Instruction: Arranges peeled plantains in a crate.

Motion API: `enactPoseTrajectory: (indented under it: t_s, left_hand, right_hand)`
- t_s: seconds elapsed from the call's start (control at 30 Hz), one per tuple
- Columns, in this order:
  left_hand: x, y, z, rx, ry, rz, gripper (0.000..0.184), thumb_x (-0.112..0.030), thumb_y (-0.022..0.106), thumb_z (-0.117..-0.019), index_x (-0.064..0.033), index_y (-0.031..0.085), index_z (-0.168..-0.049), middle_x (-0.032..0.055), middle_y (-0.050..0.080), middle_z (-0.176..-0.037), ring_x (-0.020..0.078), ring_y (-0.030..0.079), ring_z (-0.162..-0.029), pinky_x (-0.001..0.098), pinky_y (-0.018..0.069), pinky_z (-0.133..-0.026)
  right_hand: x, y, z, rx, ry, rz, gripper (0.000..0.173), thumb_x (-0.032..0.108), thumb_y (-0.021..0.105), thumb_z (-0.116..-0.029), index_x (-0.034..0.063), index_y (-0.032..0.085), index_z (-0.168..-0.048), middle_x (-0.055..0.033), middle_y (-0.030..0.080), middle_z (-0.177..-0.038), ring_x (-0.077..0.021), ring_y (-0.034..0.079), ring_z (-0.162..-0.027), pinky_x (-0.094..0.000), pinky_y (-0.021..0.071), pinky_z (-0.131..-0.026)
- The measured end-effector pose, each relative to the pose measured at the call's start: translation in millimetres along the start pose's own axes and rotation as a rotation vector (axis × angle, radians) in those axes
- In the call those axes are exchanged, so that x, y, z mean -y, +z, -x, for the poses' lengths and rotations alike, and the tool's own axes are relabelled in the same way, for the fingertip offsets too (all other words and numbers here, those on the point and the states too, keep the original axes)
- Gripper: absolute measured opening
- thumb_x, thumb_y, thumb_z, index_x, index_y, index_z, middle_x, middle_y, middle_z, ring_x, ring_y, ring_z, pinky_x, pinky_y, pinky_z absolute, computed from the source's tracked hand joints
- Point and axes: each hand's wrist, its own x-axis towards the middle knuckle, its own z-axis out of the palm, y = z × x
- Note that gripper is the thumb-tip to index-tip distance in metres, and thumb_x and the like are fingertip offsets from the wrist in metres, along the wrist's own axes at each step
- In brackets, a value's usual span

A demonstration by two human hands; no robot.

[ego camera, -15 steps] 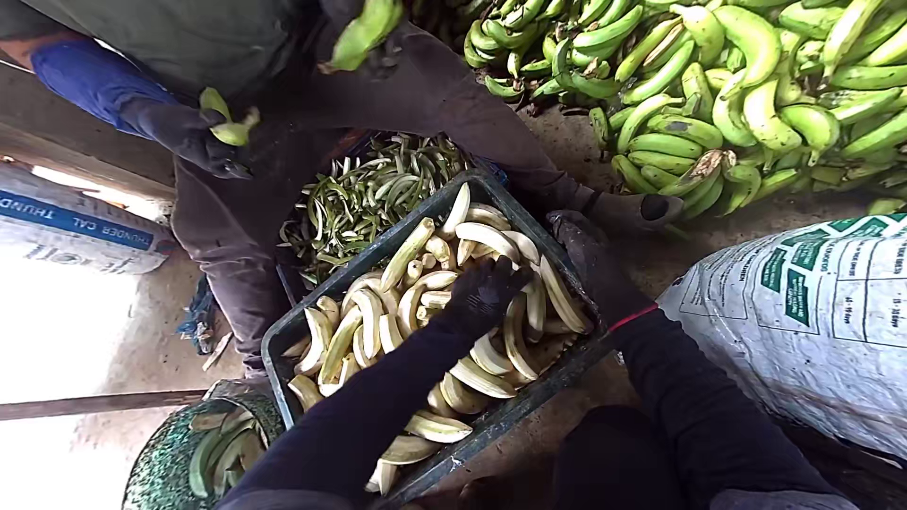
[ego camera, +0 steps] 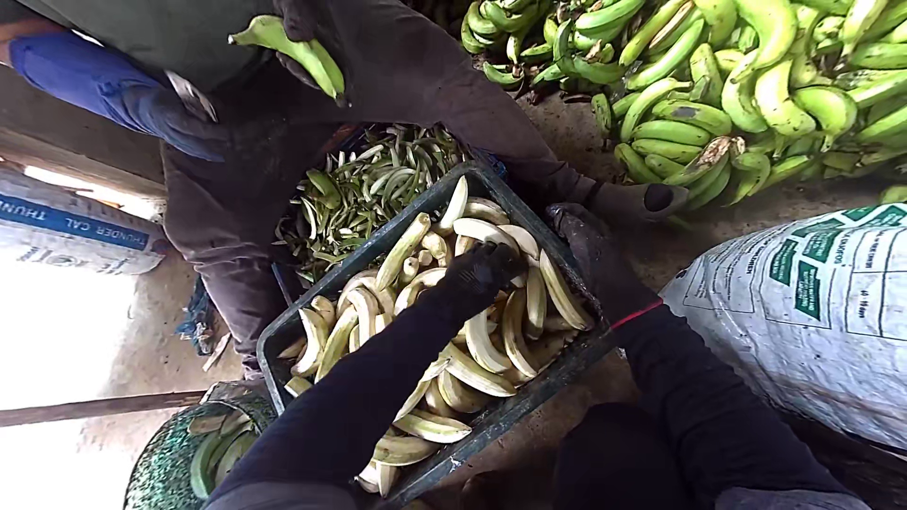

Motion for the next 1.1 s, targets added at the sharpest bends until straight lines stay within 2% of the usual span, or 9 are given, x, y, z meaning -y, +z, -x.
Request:
enactPoseTrajectory:
  t_s: [0.13, 0.27, 0.37, 0.53, 0.67, 0.77, 0.87, 1.0, 1.1]
  left_hand:
    - [-28.9, 4.8, 24.4, 0.086, -0.129, 0.014, 0.054, -0.029, 0.056, -0.1023, -0.0174, 0.046, -0.155, 0.0166, 0.036, -0.163, 0.0358, 0.03, -0.153, 0.0656, 0.0273, -0.117]
    - [-31.2, 21.2, 1.6, -0.05, -0.192, -0.035, 0.079, -0.069, 0.044, -0.098, -0.0197, 0.039, -0.159, 0.0141, 0.032, -0.166, 0.0351, 0.024, -0.155, 0.0756, 0.0058, -0.118]
    - [-42.9, 20.9, -8.5, 0.015, -0.269, -0.04, 0.088, -0.075, 0.034, -0.098, -0.0162, 0.03, -0.163, 0.0129, 0.02, -0.171, 0.0314, 0.011, -0.159, 0.0687, -0.0025, -0.122]
    - [-51.3, 24.7, 11.3, -0.021, -0.235, -0.05, 0.084, -0.073, 0.037, -0.0983, -0.0193, 0.032, -0.162, 0.0155, 0.025, -0.169, 0.0327, 0.02, -0.157, 0.0702, 0.0029, -0.121]
    - [-44.2, 3.2, -13.2, 0.157, -0.24, 0.036, 0.084, -0.072, 0.033, -0.0999, -0.0175, 0.028, -0.164, 0.0134, 0.018, -0.171, 0.0331, 0.008, -0.159, 0.0681, -0.002, -0.122]
    - [-19.8, -20.1, -7.6, -0.026, -0.19, 0.32, 0.053, -0.042, 0.044, -0.1074, -0.0151, 0.05, -0.153, 0.0114, 0.044, -0.159, 0.029, 0.037, -0.15, 0.0568, 0.0266, -0.122]
    - [12.3, -47.9, -12.8, -0.367, -0.41, 0.312, 0.037, -0.03, 0.053, -0.106, -0.0085, 0.065, -0.134, 0.0175, 0.067, -0.127, 0.0321, 0.066, -0.115, 0.0527, 0.053, -0.099]
    - [43.4, -68.8, -49.2, -0.061, -0.851, 0.224, 0.049, -0.041, 0.055, -0.1039, -0.0099, 0.056, -0.142, 0.0217, 0.064, -0.13, 0.0396, 0.061, -0.123, 0.0625, 0.0461, -0.103]
    - [48.4, -50.0, -67.2, -0.043, -0.933, 0.168, 0.049, -0.033, 0.063, -0.0992, -0.0071, 0.052, -0.14, 0.0228, 0.065, -0.129, 0.0426, 0.063, -0.121, 0.0651, 0.0493, -0.097]
  right_hand:
    - [2.2, -3.6, 7.4, 0.034, -0.082, 0.072, 0.037, 0.03, 0.04, -0.11, 0.0098, 0.06, -0.133, -0.0065, 0.064, -0.126, -0.0101, 0.06, -0.114, -0.032, 0.0501, -0.098]
    - [-3.4, 0.0, 2.4, 0.036, -0.085, 0.015, 0.037, 0.029, 0.041, -0.109, 0.0085, 0.061, -0.132, -0.0067, 0.064, -0.125, -0.0103, 0.06, -0.115, -0.033, 0.0505, -0.098]
    - [-1.7, -0.4, 3.2, 0.024, -0.069, -0.037, 0.036, 0.029, 0.041, -0.1088, 0.0084, 0.062, -0.131, -0.007, 0.065, -0.122, -0.0107, 0.061, -0.111, -0.0332, 0.0514, -0.096]
    - [-2.9, -3.6, 6.9, 0.066, -0.141, 0.017, 0.038, 0.029, 0.04, -0.1088, 0.008, 0.059, -0.134, -0.0083, 0.064, -0.125, -0.0119, 0.06, -0.114, -0.0347, 0.051, -0.097]
    - [1.8, -4.9, 12.5, 0.065, -0.149, 0.097, 0.038, 0.033, 0.038, -0.1102, 0.0126, 0.059, -0.135, -0.0072, 0.064, -0.127, -0.0142, 0.061, -0.115, -0.0409, 0.0523, -0.097]
    - [-5.6, -3.9, 6.3, 0.043, -0.138, 0.007, 0.038, 0.032, 0.042, -0.1086, 0.0107, 0.06, -0.134, -0.0068, 0.065, -0.126, -0.0123, 0.061, -0.115, -0.0367, 0.0519, -0.098]
    - [-4.0, -2.7, 5.9, 0.039, -0.107, 0.031, 0.036, 0.033, 0.044, -0.1083, 0.0125, 0.061, -0.133, -0.0052, 0.066, -0.122, -0.0102, 0.062, -0.111, -0.0351, 0.0523, -0.096]
    - [-0.7, -3.9, 6.8, 0.054, -0.109, -0.014, 0.036, 0.032, 0.042, -0.1085, 0.0118, 0.061, -0.133, -0.0047, 0.065, -0.122, -0.0098, 0.061, -0.11, -0.0332, 0.0527, -0.094]
    - [-1.8, -4.5, 4.8, 0.042, -0.071, -0.018, 0.036, 0.031, 0.042, -0.1092, 0.0121, 0.062, -0.133, -0.0043, 0.065, -0.124, -0.0094, 0.062, -0.111, -0.0325, 0.0526, -0.095]
